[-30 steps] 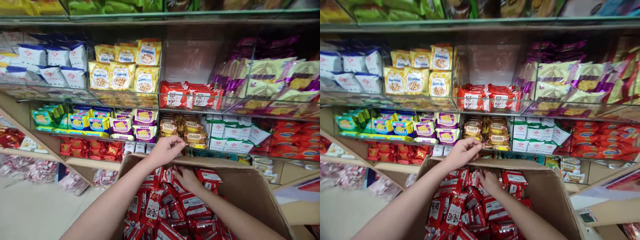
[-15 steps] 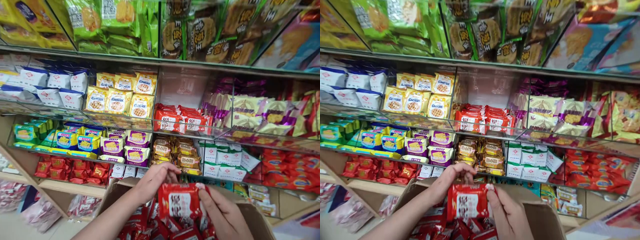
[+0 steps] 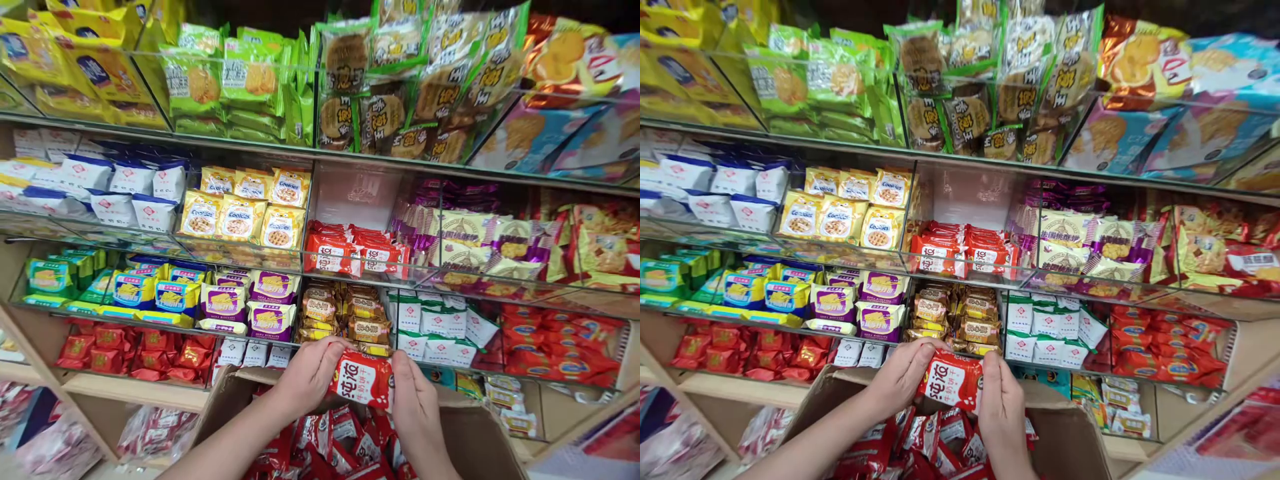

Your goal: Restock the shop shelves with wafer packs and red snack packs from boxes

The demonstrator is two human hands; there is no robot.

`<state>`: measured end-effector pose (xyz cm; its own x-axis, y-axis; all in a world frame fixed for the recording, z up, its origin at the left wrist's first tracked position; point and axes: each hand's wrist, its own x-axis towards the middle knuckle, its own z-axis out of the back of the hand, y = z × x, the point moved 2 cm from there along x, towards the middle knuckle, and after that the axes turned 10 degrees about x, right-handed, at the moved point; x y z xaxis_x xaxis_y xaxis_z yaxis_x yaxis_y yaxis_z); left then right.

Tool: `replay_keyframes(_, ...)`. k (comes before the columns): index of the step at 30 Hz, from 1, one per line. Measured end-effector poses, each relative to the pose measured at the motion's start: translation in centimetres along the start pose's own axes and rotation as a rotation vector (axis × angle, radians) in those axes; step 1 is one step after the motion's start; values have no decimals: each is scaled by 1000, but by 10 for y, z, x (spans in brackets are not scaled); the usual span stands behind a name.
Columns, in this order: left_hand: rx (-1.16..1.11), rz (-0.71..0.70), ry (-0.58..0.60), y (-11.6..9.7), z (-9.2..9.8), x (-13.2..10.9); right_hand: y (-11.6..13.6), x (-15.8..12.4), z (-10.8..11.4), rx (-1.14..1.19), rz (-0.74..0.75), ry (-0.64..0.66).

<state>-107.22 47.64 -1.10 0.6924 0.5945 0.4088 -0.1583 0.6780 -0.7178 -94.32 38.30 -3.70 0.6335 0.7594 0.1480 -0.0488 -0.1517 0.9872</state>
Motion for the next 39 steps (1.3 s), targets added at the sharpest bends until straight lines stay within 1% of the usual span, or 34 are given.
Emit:
replay_keyframes(1, -18, 7, -1, 0, 1, 1, -1, 1, 2, -18, 1, 54)
replay_keyframes(2, -32, 14, -7, 0, 2, 2, -1, 3, 5, -56, 33, 110)
replay_keyframes(3, -42, 22, -16, 0, 3, 2, 1, 4, 7, -123, 105, 159)
replay_keyframes(4, -49, 30, -24, 0, 4, 3, 5, 5, 10, -222, 220, 206)
replay_keyframes(7, -90, 37, -28, 0, 6, 3, 18, 4, 10, -618, 644, 368)
replay_keyframes(8, -119, 42, -15, 1, 6, 2, 22, 2, 8, -727, 741, 421)
replay_keyframes(10, -196, 80, 3, 4, 6, -1, 32, -1, 6, -850, 863, 483)
replay_keyframes(12, -286, 144, -31, 9, 5, -3, 50, -3, 7, -903, 985, 466)
replay_keyframes(13, -323, 166, -58, 12, 4, -4, 63, -2, 9, -931, 1058, 421)
replay_keyframes(14, -349, 173, -83, 14, 4, -4, 79, 2, 12, -966, 1127, 344)
replay_keyframes(16, -360, 153, -90, 16, 4, -4, 117, 16, 16, -1051, 1213, 107)
replay_keyframes(17, -344, 136, -71, 16, 4, -4, 137, 27, 17, -1113, 1208, -16)
replay_keyframes(18, -318, 122, -48, 15, 4, -4, 155, 40, 17, -1176, 1187, -103)
replay_keyframes(19, -283, 108, -28, 14, 4, -4, 171, 56, 14, -1260, 1139, -106)
replay_keyframes(20, -242, 95, -10, 13, 4, -3, 183, 72, 10, -1338, 1067, -82)
replay_keyframes(21, -199, 83, 5, 11, 5, -3, 191, 88, 6, -1417, 985, -34)
replay_keyframes(22, -159, 73, 19, 10, 5, -3, 196, 102, 0, -1492, 902, 42)
replay_keyframes(25, -71, 53, 44, 8, 5, -2, 192, 135, -16, -1645, 678, 285)
replay_keyframes(27, -39, 42, 48, 8, 5, -1, 184, 145, -25, -1674, 615, 373)
replay_keyframes(32, 10, 16, 46, 7, 5, -2, 172, 155, -34, -1783, 521, 494)
replay_keyframes(35, 34, 20, 49, 6, 5, -1, 170, 157, -35, -1790, 493, 559)
replay_keyframes(39, 64, 19, 47, 5, 5, 1, 168, 161, -37, -1773, 464, 574)
